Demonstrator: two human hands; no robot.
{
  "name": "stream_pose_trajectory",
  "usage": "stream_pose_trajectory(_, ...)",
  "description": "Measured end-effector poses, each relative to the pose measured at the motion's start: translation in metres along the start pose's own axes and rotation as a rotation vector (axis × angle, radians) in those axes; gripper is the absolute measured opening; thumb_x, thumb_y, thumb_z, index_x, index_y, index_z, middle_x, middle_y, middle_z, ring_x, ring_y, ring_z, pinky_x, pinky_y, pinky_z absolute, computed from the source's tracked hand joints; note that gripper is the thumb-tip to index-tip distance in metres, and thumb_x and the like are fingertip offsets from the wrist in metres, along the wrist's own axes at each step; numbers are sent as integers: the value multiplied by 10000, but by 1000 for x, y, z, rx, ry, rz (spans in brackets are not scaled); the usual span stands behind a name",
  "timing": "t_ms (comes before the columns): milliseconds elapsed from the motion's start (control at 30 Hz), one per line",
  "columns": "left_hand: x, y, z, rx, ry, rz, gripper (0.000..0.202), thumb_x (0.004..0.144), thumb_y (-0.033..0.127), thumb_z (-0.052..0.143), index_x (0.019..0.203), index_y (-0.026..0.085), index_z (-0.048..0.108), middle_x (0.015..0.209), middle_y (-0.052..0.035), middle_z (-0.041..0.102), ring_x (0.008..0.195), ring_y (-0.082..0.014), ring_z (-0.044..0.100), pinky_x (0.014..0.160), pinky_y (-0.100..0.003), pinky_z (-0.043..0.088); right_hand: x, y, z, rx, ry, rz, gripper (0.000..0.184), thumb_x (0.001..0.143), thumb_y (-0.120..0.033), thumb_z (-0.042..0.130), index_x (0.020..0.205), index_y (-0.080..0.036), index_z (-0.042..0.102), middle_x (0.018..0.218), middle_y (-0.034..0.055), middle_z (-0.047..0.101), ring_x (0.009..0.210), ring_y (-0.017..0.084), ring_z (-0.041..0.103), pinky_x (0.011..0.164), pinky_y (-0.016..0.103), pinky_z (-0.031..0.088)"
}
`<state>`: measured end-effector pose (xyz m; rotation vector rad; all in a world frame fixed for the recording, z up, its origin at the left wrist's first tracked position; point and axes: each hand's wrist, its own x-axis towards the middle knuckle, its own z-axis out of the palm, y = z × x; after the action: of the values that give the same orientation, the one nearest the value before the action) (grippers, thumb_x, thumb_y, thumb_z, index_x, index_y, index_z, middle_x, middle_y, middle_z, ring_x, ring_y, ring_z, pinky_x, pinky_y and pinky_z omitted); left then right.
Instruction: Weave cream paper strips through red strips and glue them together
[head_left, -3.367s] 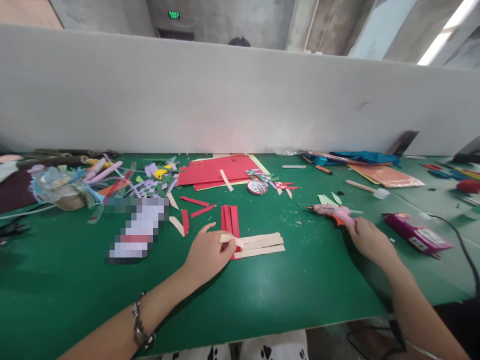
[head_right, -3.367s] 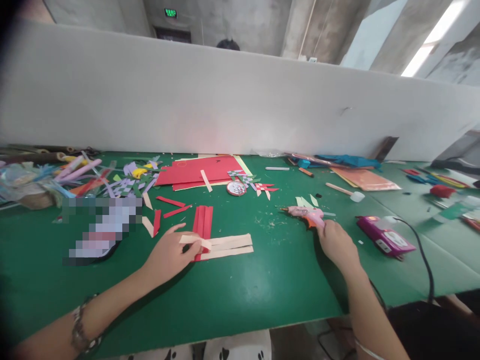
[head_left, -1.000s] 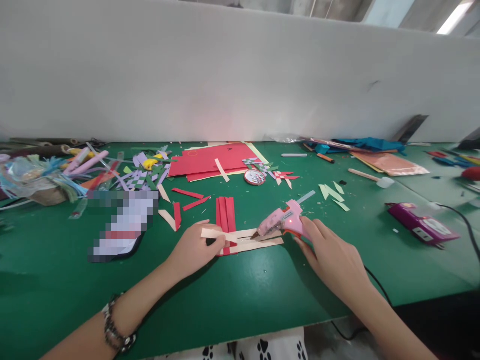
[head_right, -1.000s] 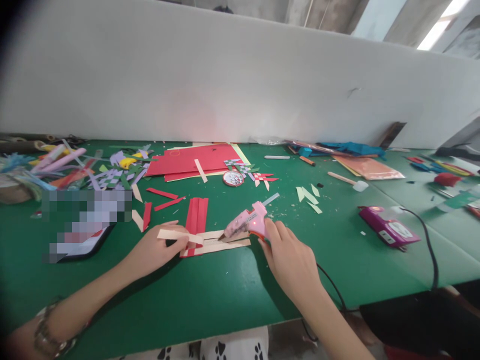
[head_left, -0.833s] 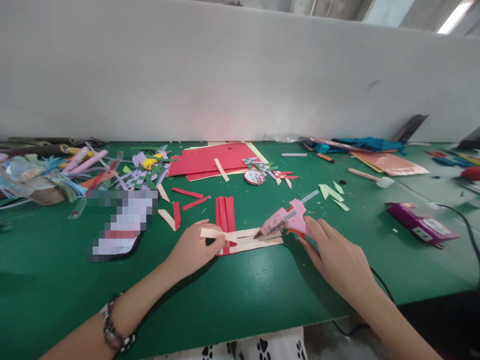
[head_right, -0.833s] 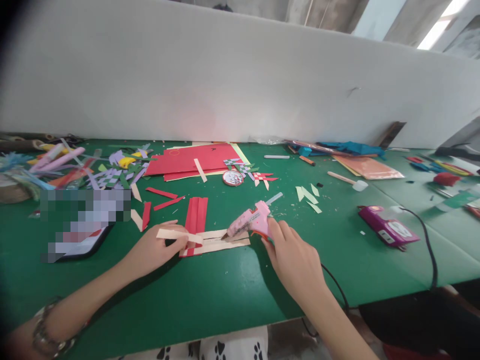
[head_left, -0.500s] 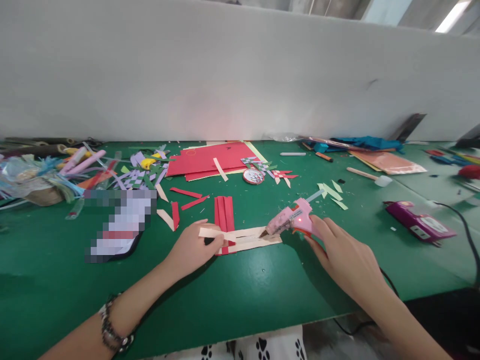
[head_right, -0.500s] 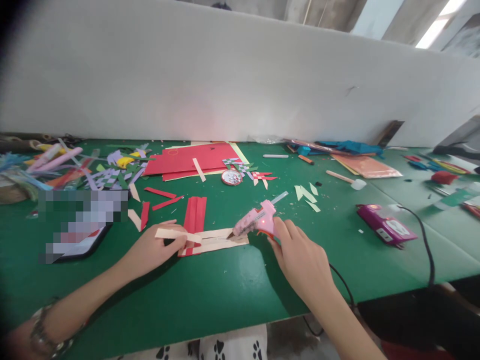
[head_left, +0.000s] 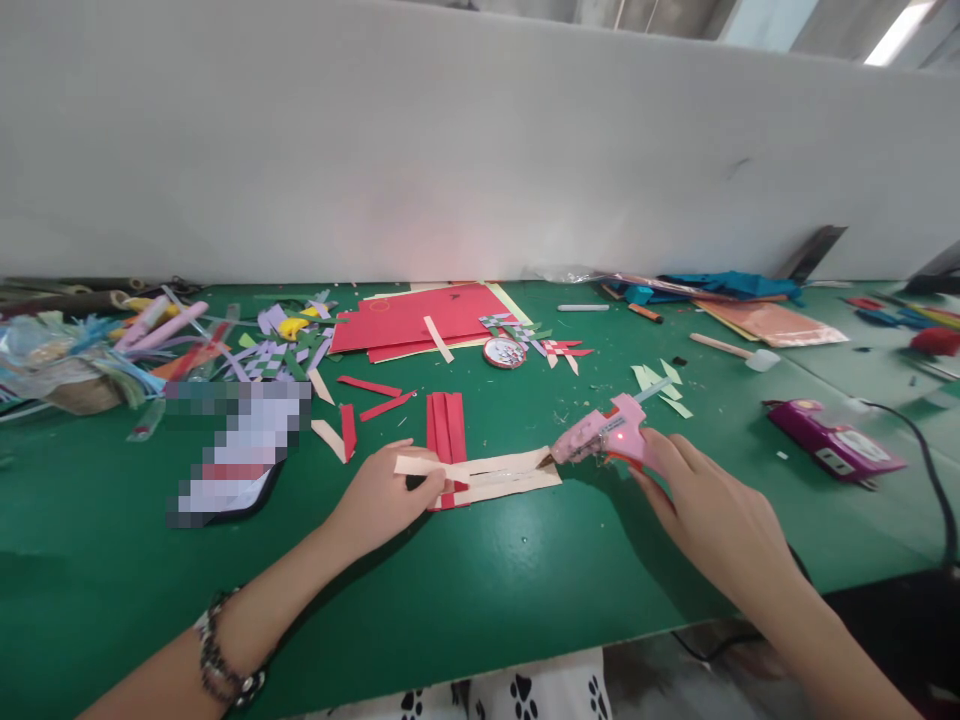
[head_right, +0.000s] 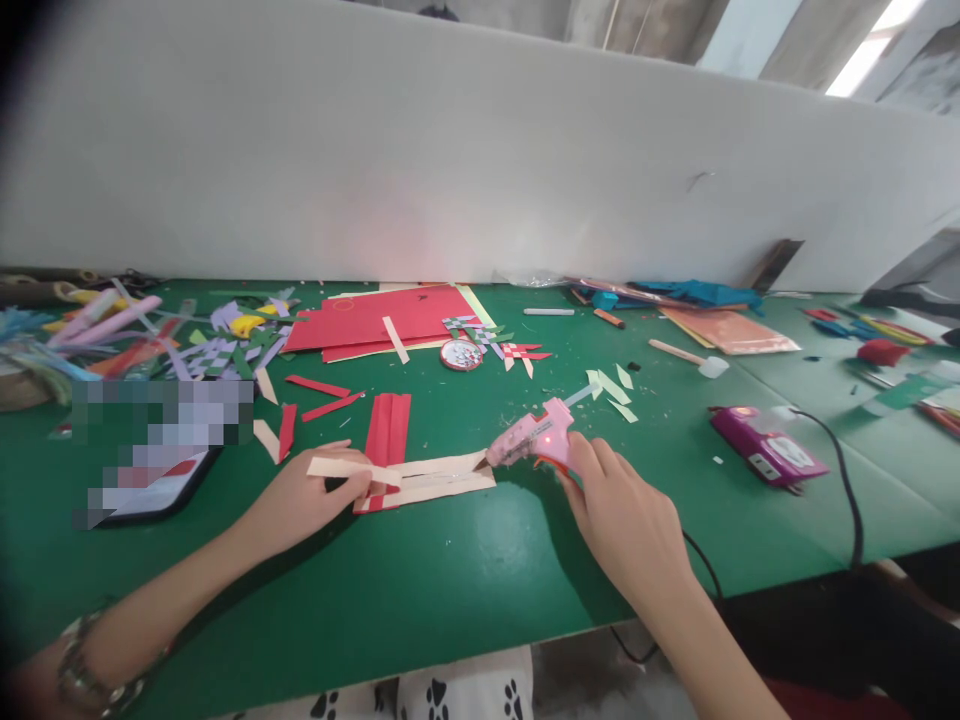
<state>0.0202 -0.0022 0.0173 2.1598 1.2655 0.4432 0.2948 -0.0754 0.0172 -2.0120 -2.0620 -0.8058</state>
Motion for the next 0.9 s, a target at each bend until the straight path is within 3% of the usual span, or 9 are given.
stream_pose_trajectory(400,0,0,0,6,17,9,336,751,261,324,544,224,587,592,49,620,717,-160,576,890,-299,380,-5,11,0,-5,-47,49,291,866,-345,242,930,-188,478,780,52,569,590,161,543,357,221,238)
stream_pose_trajectory(567,-1,0,0,9,17,25,340,762,262,321,566,232,597,556,64,605,572,-125,550,965,-319,322,-3,22,-1,73,-59,179,340,816,-454,333,956,-191,496,907,78,592,569,166,544,380,232,296)
stream_pose_trajectory(733,0,-3,2,40,38,46,348,767,273,317,526,229,564,547,65,604,569,-125,549,968,-323,323,16,42,17,170,-73,321,371,782,-510,348,823,-186,524,792,76,604,579,191,549,432,266,358)
stream_pose_trajectory(900,0,-3,3,27,43,65,361,759,256,321,511,223,582,602,59,635,608,-125,569,963,-339,323,40,46,31,71,-168,297,319,770,-429,385,799,-155,546,741,100,591,640,231,552,511,313,395)
